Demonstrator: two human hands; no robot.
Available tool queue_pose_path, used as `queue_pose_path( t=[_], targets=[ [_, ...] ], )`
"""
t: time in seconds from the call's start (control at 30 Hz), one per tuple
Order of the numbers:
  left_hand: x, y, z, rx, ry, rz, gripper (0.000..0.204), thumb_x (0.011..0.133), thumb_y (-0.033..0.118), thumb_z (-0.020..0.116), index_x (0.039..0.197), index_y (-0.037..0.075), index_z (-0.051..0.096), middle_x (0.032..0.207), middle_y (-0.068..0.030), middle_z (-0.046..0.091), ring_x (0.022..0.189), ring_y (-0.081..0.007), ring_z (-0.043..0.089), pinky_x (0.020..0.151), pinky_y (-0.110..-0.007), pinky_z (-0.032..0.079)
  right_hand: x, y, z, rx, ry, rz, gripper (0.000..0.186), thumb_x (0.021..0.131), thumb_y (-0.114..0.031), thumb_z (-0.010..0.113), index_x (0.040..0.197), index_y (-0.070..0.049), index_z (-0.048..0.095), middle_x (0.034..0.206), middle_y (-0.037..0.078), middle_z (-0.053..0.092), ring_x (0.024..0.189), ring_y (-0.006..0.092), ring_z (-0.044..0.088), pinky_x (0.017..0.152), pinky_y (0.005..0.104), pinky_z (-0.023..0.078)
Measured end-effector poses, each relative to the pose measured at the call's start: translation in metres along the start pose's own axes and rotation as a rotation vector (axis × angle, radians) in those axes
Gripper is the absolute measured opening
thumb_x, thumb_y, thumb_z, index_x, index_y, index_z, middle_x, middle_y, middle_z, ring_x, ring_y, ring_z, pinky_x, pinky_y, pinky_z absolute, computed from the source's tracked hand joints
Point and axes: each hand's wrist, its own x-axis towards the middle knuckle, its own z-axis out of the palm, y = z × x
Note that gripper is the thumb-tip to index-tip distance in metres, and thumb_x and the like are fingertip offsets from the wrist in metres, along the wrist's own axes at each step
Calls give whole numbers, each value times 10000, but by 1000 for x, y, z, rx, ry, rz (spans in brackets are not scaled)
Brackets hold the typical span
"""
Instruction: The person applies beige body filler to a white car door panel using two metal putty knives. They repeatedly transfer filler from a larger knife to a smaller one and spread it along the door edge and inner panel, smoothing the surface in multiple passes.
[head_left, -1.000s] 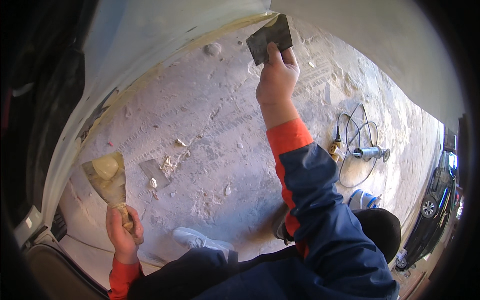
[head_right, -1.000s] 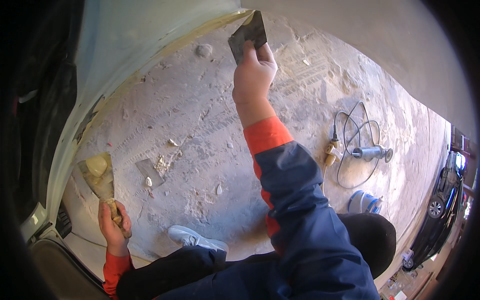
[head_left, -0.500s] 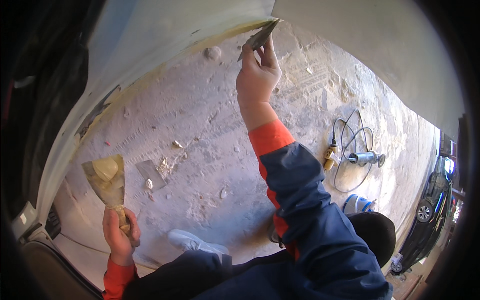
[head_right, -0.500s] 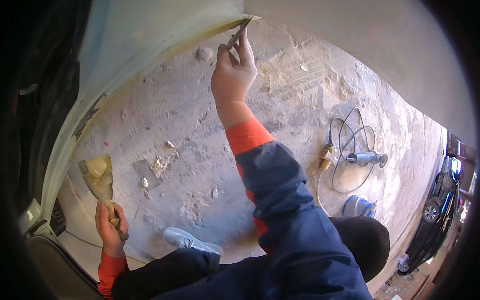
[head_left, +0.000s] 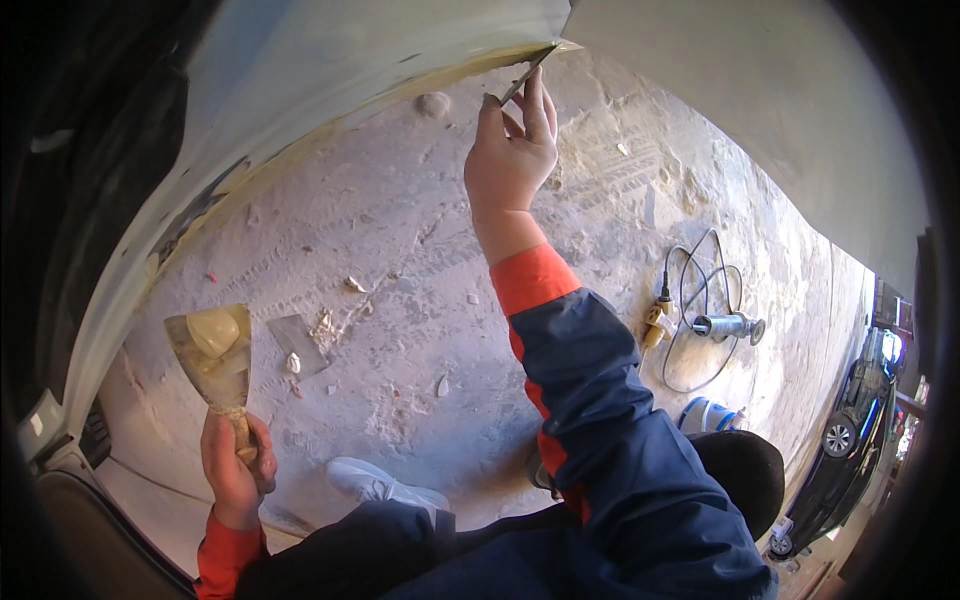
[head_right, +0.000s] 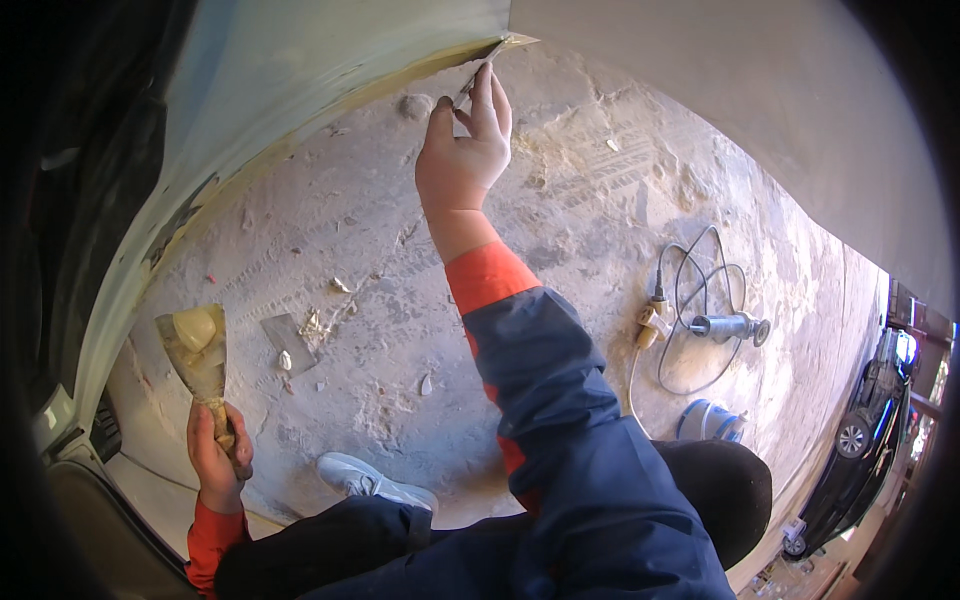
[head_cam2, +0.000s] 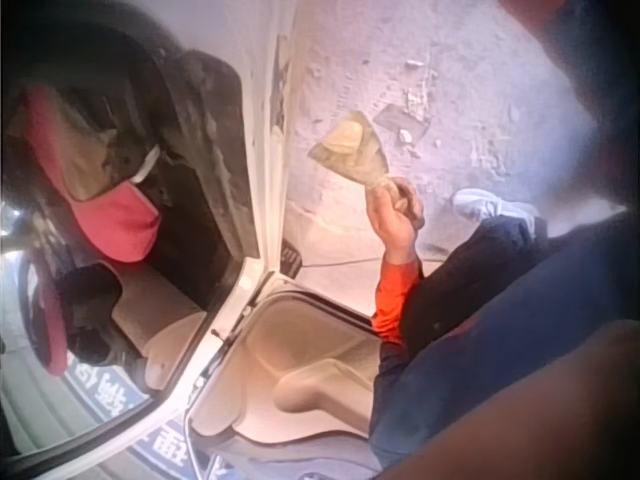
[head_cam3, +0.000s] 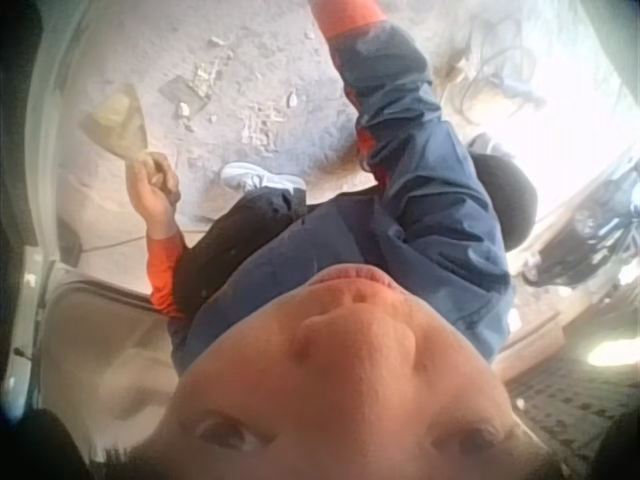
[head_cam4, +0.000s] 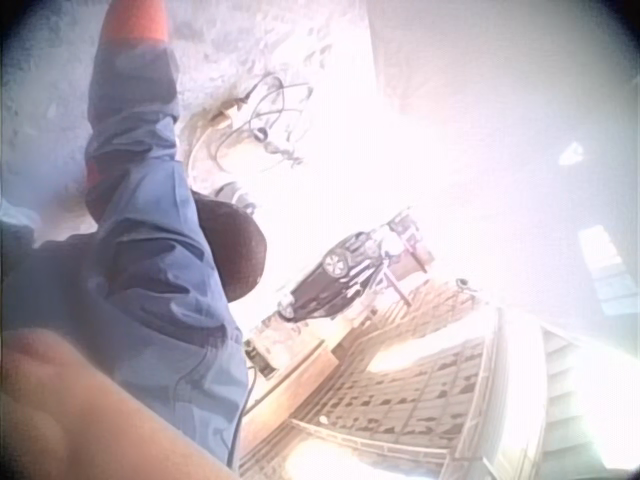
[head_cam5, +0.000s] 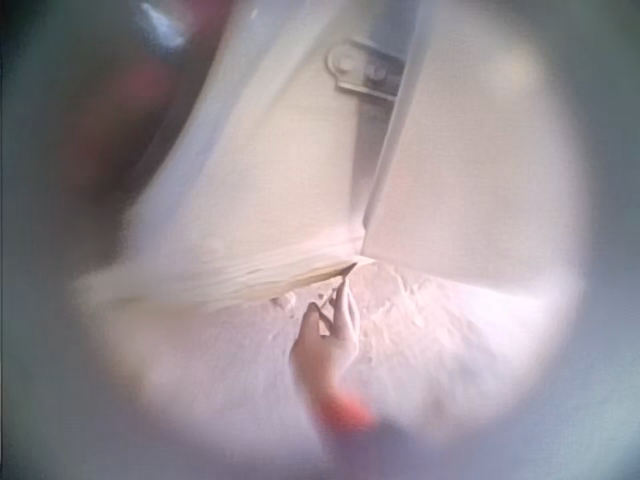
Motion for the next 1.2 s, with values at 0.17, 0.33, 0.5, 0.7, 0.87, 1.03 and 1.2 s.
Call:
queue_pose_path(
  t=[0.17,0.33,0.5,0.7,0.87,1.03,1.2],
  targets=[
    [0,0,6,-2,21,-3,423,1042,445,339,897,64,449,622,-42,462,366,-99,384,330,-228,302,-2,1,0,-86,6,-62,588,830,17,625,1405,-53,523,1322,127,552,1100,207,598,861,287,542],
    [2,2,10,-1,27,11,424,1048,445,337,880,73,450,603,-29,450,357,-90,370,325,-222,293,-4,0,2,-75,4,-90,579,821,1,631,1390,-41,536,1326,152,538,1107,242,597,884,309,526],
    [1,2,10,11,34,19,422,1049,444,335,887,71,446,601,-31,448,363,-88,375,326,-221,298,-6,-2,3,-111,-9,-126,559,823,-21,633,1375,-32,548,1317,158,533,1129,273,584,910,330,517],
    [4,0,4,-5,-17,11,407,1033,440,345,953,54,444,675,-70,511,382,-111,427,332,-230,324,-12,-5,5,-132,-27,-171,553,814,-22,632,1362,-21,555,1307,156,533,1132,283,574,926,343,507],
    [4,-1,5,-9,-18,7,389,1047,425,338,949,62,436,675,-57,492,387,-100,409,340,-231,325,-15,-5,6,-148,-31,-208,558,803,-21,640,1355,-13,558,1306,152,531,1142,291,559,955,353,486],
    [4,0,6,-10,-31,17,385,1051,426,337,948,68,434,669,-49,479,379,-97,390,338,-231,317,-22,-7,8,-153,-36,-223,573,796,-22,646,1362,-19,553,1301,154,532,1154,292,552,955,354,483],
    [4,-1,5,-14,-32,31,386,1050,433,339,956,71,435,670,-49,479,374,-96,387,334,-228,311,-29,-10,11,-155,-55,-217,579,784,-30,661,1353,-21,558,1310,159,526,1169,308,541,975,371,469]
  ],
)
